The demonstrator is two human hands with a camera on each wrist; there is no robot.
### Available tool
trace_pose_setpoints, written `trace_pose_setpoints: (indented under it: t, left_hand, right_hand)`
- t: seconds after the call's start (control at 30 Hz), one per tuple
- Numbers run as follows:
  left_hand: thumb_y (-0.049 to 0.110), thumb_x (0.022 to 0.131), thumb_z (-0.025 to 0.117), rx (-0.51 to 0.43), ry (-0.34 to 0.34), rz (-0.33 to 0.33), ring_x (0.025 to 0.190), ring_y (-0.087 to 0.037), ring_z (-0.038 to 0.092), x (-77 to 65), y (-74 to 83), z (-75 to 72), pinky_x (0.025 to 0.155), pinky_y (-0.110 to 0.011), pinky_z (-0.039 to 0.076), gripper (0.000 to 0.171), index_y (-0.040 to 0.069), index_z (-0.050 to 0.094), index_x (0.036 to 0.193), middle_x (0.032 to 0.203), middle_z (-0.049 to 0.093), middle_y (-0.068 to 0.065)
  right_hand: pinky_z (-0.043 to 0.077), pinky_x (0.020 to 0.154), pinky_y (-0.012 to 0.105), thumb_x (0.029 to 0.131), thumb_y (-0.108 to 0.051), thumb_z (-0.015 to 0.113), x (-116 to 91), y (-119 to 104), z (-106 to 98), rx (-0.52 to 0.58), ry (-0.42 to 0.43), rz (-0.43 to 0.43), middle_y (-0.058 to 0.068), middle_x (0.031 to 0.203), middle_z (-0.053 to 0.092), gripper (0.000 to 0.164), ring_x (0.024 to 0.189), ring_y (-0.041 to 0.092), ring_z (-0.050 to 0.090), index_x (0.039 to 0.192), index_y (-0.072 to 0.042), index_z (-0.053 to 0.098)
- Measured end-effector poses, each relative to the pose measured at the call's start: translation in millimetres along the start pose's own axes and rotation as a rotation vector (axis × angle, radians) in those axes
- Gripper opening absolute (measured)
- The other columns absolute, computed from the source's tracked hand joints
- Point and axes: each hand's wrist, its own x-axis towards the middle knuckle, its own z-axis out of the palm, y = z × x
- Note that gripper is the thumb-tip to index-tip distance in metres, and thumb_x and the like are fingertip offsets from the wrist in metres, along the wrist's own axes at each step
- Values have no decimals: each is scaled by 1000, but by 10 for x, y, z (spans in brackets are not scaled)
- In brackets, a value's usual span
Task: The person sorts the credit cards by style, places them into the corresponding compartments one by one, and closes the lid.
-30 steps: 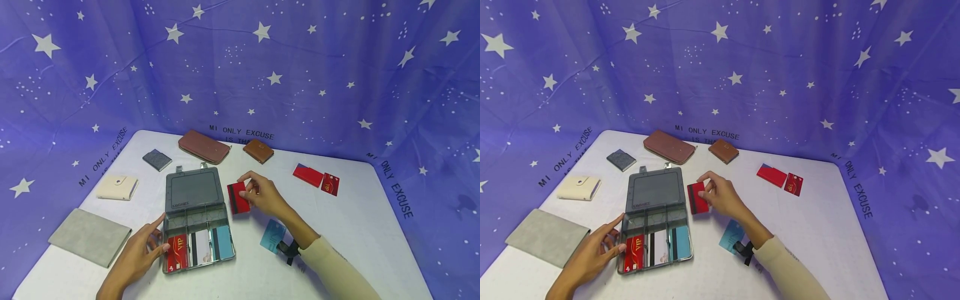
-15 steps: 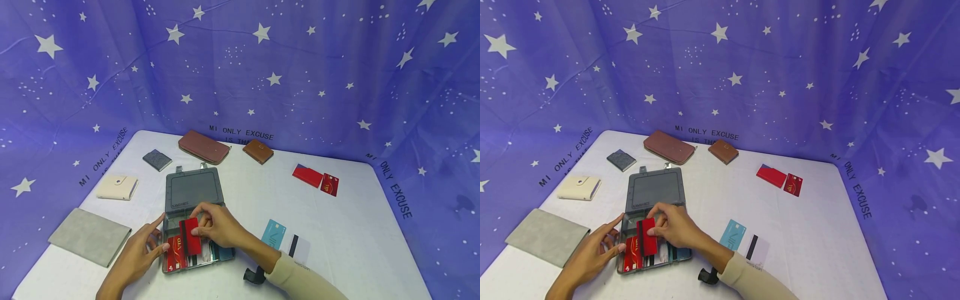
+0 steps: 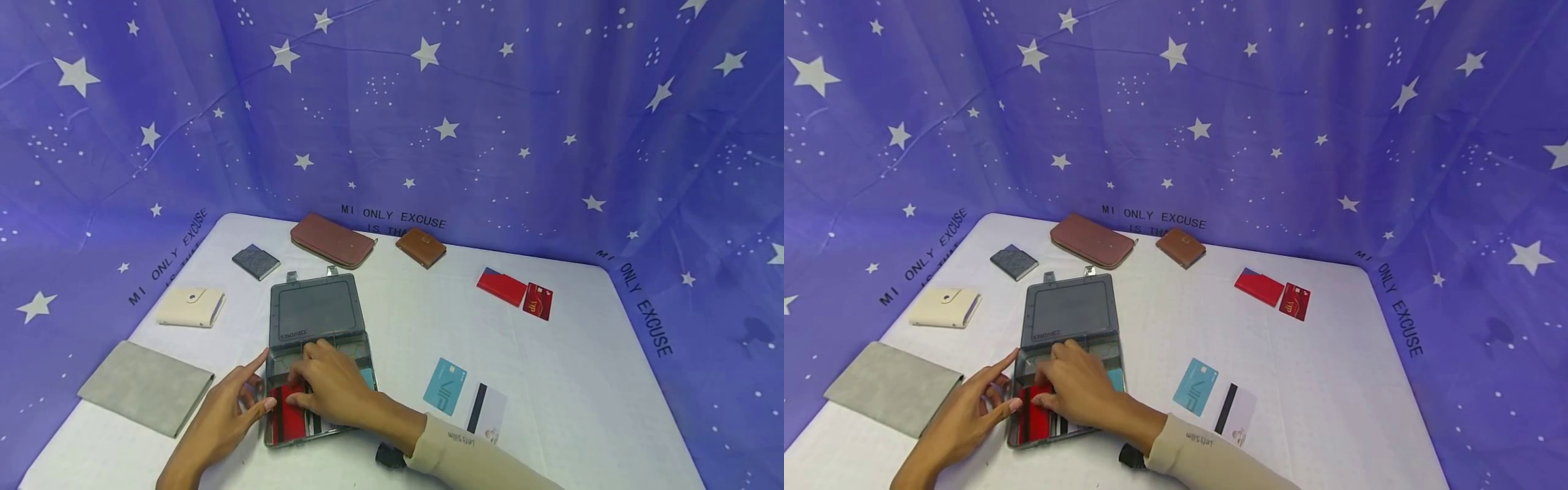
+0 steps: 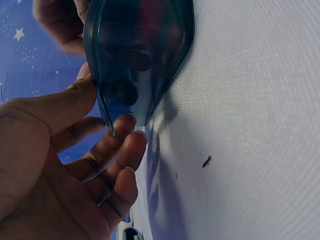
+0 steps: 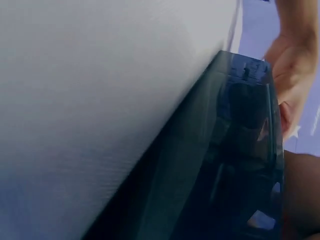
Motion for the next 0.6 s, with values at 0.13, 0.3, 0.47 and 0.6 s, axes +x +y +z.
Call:
trace_pose_setpoints:
  t: [0.13, 0.3, 0.47, 0.6]
  left_hand:
    - [22, 83, 80, 3, -5, -5, 67, 2, 51, 7, 1, -1, 56, -21, 43, 79, 16, 43, 152, 98, 62, -2]
    - [23, 83, 80, 6, -13, -19, 67, 3, 50, 6, 7, -6, 56, -21, 43, 79, 17, 42, 152, 98, 62, -1]
    - [19, 81, 82, 5, -1, -12, 67, 3, 50, 1, 18, -3, 56, -21, 43, 81, 16, 43, 152, 97, 62, -1]
    - [19, 80, 82, 7, 4, -3, 66, 3, 49, 3, 24, 0, 55, -21, 43, 81, 15, 43, 152, 97, 61, -1]
  right_hand:
    - [35, 63, 13, 87, -50, 72, -61, 38, -28, -8, -44, -28, -11, 87, 51, 27, 79, 3, 38, 99, -25, 77]
    - [46, 82, 20, 89, -46, 72, -188, 166, -153, 194, -37, -27, -13, 103, 60, 32, 96, 0, 47, 112, -25, 72]
    - [47, 87, 24, 85, -43, 77, -385, 408, -334, 301, 26, 23, -13, 107, 63, 33, 101, 1, 52, 111, -24, 70]
    - [51, 86, 32, 81, -36, 82, -559, 694, -503, 407, 46, 109, -6, 108, 68, 36, 101, 12, 58, 112, -21, 70]
